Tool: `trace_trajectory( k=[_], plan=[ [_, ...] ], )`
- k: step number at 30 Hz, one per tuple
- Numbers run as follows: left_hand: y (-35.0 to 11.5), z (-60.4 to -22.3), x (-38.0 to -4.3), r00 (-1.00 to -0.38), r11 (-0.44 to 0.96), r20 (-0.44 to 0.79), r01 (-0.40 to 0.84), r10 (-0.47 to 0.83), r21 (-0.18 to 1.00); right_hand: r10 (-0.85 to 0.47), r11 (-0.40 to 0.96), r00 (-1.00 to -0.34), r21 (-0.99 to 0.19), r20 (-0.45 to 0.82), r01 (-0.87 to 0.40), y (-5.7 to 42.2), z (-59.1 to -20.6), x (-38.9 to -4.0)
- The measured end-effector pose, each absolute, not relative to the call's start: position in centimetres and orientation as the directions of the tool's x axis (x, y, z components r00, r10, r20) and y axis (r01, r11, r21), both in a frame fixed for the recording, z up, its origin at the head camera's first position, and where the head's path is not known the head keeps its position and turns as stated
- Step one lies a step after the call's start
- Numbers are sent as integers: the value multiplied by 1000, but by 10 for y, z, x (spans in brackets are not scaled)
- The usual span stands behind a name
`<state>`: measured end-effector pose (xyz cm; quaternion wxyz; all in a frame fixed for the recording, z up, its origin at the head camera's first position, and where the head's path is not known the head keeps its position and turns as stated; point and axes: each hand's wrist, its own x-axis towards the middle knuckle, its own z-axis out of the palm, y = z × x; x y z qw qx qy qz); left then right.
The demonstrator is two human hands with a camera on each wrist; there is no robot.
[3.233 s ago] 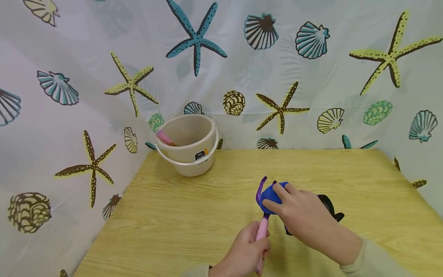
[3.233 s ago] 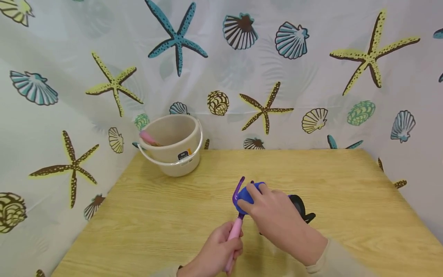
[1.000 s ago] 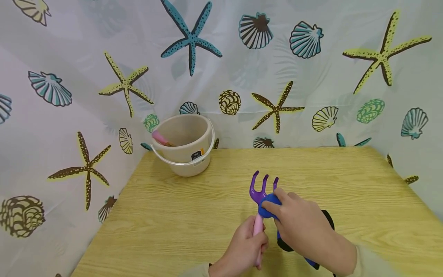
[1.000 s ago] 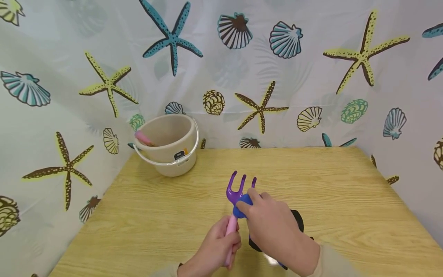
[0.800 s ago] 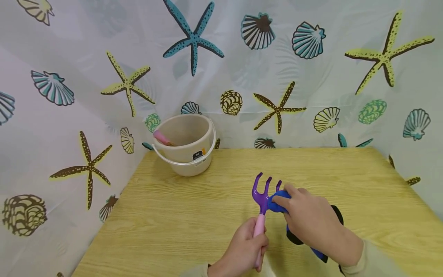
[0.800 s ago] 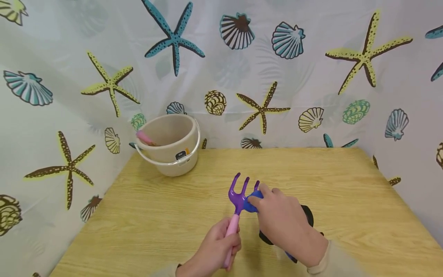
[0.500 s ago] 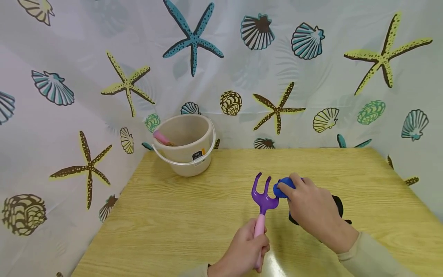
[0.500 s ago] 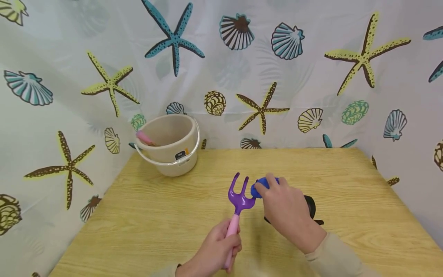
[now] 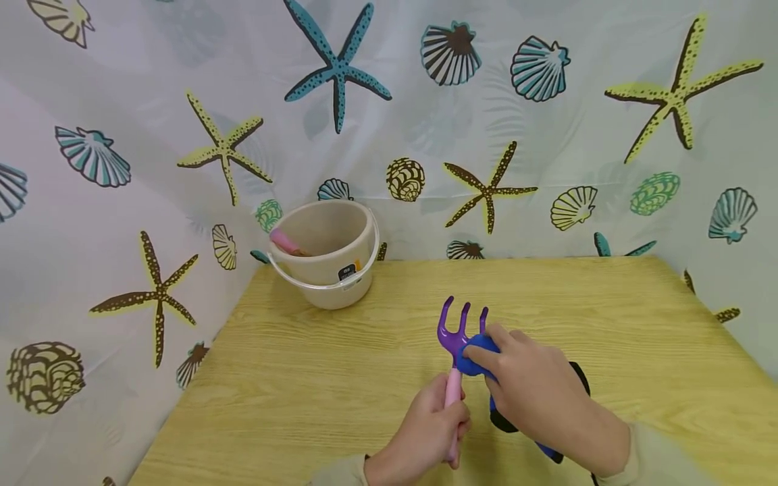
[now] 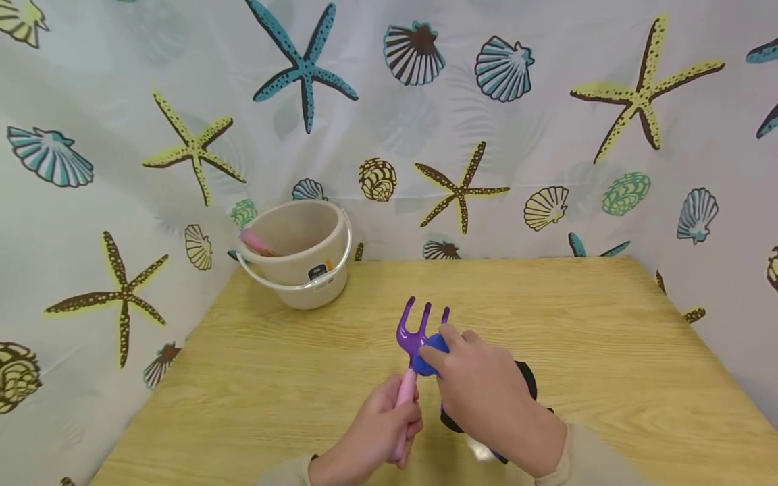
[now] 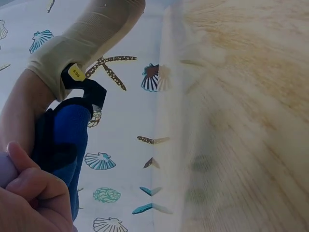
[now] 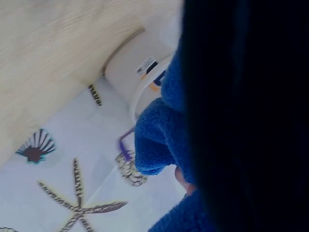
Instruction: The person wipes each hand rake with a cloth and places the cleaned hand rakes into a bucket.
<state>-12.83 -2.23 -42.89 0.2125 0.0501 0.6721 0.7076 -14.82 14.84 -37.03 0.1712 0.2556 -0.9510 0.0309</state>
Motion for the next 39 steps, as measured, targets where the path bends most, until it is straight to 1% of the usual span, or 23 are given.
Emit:
trace_trajectory(
  k=[4,6,9,14,19,21,26,31,34,37,39],
  plan=[
    [-23,-431,-128,-899,21,-211,-220,383,975,-488,865,-807,66,333,-497,138,-368,-151],
    [-23,-432,-127,-898,28,-217,-223,384,974,-493,865,-796,98,351,-492,136,-369,-156],
    [-23,-433,-125,-898,39,-217,-219,383,975,-487,871,-785,142,383,-471,138,-373,-164],
    [-21,-434,-121,-892,46,-246,-247,381,968,-488,872,-761,212,428,-440,147,-381,-180],
    [-20,-432,-121,-900,33,-232,-237,369,971,-508,861,-740,249,440,-443,148,-384,-184],
    [-21,-431,-122,-901,36,-230,-233,369,972,-513,858,-736,229,442,-460,147,-382,-182],
    [-24,-429,-127,-899,63,-233,-226,371,972,-514,851,-752,135,412,-507,146,-370,-169],
    [-23,-428,-127,-893,55,-231,-227,386,972,-534,841,-762,138,367,-523,149,-366,-155],
    [-23,-428,-126,-898,56,-211,-205,385,977,-533,840,-767,116,356,-530,151,-366,-149],
    [-22,-428,-125,-897,61,-185,-175,401,983,-524,839,-779,55,345,-541,151,-365,-146],
    [-20,-427,-125,-883,58,-189,-182,429,982,-511,842,-789,15,340,-539,150,-365,-147]
  ],
)
